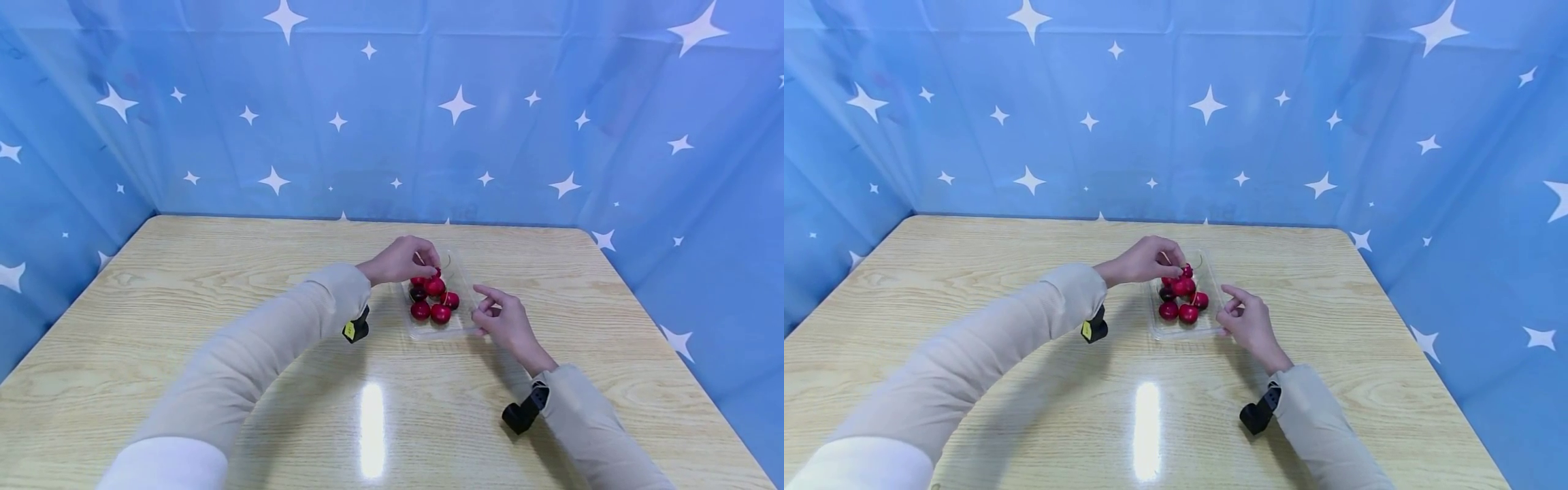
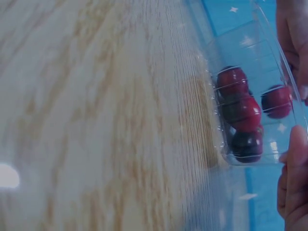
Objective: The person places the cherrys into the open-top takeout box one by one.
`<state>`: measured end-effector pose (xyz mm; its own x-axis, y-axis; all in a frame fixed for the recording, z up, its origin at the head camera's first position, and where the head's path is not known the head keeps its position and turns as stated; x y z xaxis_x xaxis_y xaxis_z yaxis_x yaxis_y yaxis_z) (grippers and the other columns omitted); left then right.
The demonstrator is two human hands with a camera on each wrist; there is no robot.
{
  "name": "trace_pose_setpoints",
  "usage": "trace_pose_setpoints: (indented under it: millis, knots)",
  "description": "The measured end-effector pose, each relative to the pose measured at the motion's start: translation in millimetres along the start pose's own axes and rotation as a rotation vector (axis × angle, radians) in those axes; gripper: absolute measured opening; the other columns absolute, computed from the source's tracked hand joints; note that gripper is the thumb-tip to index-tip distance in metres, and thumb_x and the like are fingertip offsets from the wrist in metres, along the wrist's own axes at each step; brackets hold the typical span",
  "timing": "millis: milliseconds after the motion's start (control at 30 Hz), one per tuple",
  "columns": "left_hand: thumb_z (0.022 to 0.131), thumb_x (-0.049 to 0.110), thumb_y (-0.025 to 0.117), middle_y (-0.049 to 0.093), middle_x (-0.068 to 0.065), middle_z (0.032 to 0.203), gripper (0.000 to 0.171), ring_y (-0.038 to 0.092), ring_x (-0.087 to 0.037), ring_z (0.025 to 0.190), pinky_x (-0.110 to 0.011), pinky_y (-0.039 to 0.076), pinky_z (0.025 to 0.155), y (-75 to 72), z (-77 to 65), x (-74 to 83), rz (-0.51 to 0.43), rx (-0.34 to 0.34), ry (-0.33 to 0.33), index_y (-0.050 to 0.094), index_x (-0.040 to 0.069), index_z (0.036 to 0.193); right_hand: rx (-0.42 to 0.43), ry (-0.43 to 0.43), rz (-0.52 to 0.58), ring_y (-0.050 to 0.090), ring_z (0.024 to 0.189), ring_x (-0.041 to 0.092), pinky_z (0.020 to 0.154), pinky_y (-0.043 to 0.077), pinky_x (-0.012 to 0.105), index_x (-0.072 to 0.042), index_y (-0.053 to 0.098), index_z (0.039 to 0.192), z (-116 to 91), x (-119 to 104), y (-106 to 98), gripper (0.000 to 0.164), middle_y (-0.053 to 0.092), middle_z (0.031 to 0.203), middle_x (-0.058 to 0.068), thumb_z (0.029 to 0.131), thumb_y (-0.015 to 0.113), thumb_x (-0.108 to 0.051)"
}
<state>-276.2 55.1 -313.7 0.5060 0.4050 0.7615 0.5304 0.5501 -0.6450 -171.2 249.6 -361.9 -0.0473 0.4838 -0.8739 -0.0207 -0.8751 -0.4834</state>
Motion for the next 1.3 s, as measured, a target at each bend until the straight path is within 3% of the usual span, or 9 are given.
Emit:
trace_pose_setpoints:
  millis: [300, 633, 900, 1300]
  knots:
    - [0.081, 0.006, 0.063, 0.061, -0.002, 0.081, 0.007, 0.056, -0.012, 0.075, -0.019, 0.046, 0.063, 8.6, 5.6, -5.0, 0.063, -0.045, -0.002, 0.064, 0.002, 0.087, 0.003, 0.003, 0.014, 0.052, 0.055, 0.010, 0.050, 0.050, 0.025, 0.008, 0.043, 0.126, 0, 0, 0, 0.048, 0.047, 0.080, 0.012, 0.079, 0.053, 0.008]
    - [0.082, 0.005, 0.062, 0.063, 0.000, 0.081, 0.005, 0.057, -0.010, 0.076, -0.019, 0.045, 0.068, 16.0, 7.8, -10.6, 0.072, -0.046, -0.011, 0.064, 0.003, 0.085, -0.002, 0.008, 0.006, 0.054, 0.055, 0.014, 0.050, 0.050, 0.028, 0.007, 0.042, 0.126, -1, -1, 0, 0.047, 0.047, 0.080, 0.012, 0.080, 0.052, 0.008]
    - [0.081, 0.005, 0.062, 0.064, -0.001, 0.078, 0.004, 0.058, -0.008, 0.071, -0.017, 0.044, 0.066, 21.7, 9.4, -14.1, 0.113, -0.042, 0.025, 0.065, 0.004, 0.084, 0.001, 0.013, 0.036, 0.055, 0.056, 0.017, 0.050, 0.050, 0.026, 0.007, 0.042, 0.127, -3, -1, 1, 0.048, 0.048, 0.079, 0.012, 0.080, 0.054, 0.007]
    - [0.081, 0.005, 0.062, 0.064, -0.001, 0.079, 0.006, 0.058, -0.007, 0.073, -0.017, 0.044, 0.067, 24.1, 9.2, -16.7, 0.135, -0.026, 0.004, 0.065, 0.003, 0.086, 0.004, -0.003, 0.027, 0.055, 0.055, 0.016, 0.051, 0.050, 0.027, 0.007, 0.043, 0.126, -1, 1, 1, 0.047, 0.048, 0.079, 0.012, 0.081, 0.055, 0.006]
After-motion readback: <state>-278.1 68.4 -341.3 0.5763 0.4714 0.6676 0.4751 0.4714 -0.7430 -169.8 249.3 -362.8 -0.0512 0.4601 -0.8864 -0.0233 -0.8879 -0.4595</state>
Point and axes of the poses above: each hand's wrist, its own z-axis towards the middle knuckle, its own y-axis out of the palm, x = y × z, the point moved 1 cm from there along z, towards the middle knuckle
